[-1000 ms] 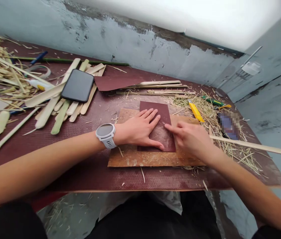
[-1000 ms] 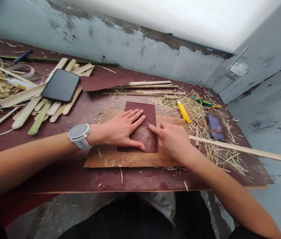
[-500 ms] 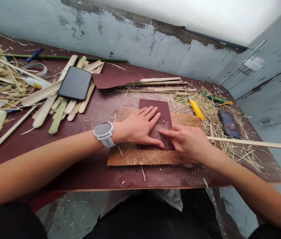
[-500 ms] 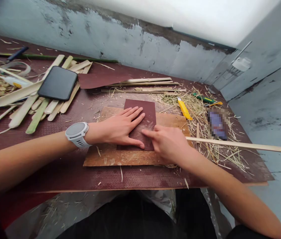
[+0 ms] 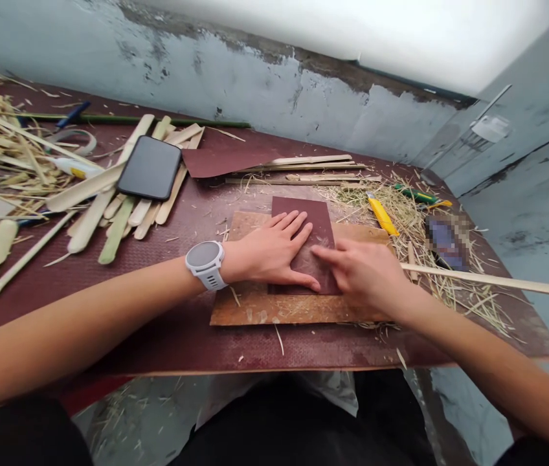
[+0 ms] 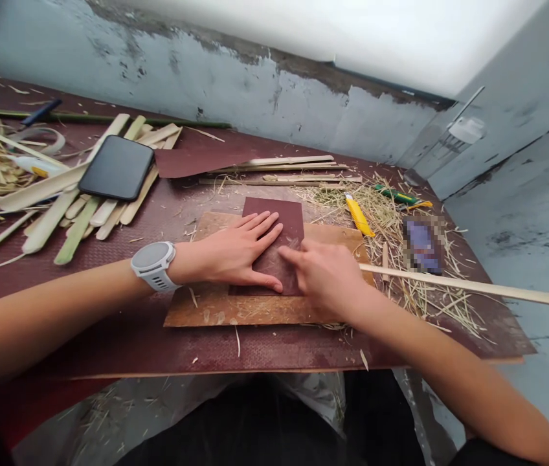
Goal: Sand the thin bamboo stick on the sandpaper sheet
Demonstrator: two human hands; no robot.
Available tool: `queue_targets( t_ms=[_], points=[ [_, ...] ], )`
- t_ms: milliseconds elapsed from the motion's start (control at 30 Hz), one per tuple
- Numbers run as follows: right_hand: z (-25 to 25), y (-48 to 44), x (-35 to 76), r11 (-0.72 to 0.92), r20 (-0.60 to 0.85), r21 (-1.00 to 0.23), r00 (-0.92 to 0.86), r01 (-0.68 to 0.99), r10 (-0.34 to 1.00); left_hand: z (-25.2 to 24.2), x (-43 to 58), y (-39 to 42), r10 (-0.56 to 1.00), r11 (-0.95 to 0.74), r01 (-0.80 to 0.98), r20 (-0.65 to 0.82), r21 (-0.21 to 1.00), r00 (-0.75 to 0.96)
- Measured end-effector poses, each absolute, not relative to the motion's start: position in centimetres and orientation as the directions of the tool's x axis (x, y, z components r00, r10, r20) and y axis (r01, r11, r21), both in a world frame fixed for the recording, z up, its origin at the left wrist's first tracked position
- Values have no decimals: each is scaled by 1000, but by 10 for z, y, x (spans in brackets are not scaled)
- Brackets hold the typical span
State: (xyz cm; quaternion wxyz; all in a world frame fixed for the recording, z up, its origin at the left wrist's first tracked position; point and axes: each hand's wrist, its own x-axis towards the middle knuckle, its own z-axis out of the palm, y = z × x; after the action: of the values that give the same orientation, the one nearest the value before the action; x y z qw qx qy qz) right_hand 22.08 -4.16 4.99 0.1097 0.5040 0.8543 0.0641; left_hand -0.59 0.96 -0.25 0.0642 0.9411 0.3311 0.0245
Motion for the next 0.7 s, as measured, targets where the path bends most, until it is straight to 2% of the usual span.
queue_targets(
  t_ms=[100, 233, 367, 500, 567, 633, 700],
  points=[
    [50, -40, 218, 517, -167, 176, -492, 838, 855, -2, -6, 10, 627, -772, 621, 3, 135, 779],
    [50, -39, 214, 361, -81, 271, -353, 892, 932, -2, -6, 9, 637, -765, 629, 19, 138, 771],
    [52, -43, 210, 478, -167, 200, -451, 855, 877, -3, -6, 9, 623, -775, 615, 20, 145, 782],
    [53, -44, 211, 347, -73, 297, -341, 890, 937, -4, -6, 10, 637, -766, 625, 46, 149, 770],
    [54, -47, 211, 387, -106, 302, -372, 871, 922, -4, -6, 10, 631, -770, 620, 38, 150, 775],
    [54, -52, 211, 487, -171, 241, -458, 839, 873, -4, -6, 10, 626, -774, 616, 26, 150, 780],
    [54, -55, 214, 494, -169, 206, -467, 845, 868, -4, -6, 10, 630, -771, 620, 28, 147, 776]
  ],
)
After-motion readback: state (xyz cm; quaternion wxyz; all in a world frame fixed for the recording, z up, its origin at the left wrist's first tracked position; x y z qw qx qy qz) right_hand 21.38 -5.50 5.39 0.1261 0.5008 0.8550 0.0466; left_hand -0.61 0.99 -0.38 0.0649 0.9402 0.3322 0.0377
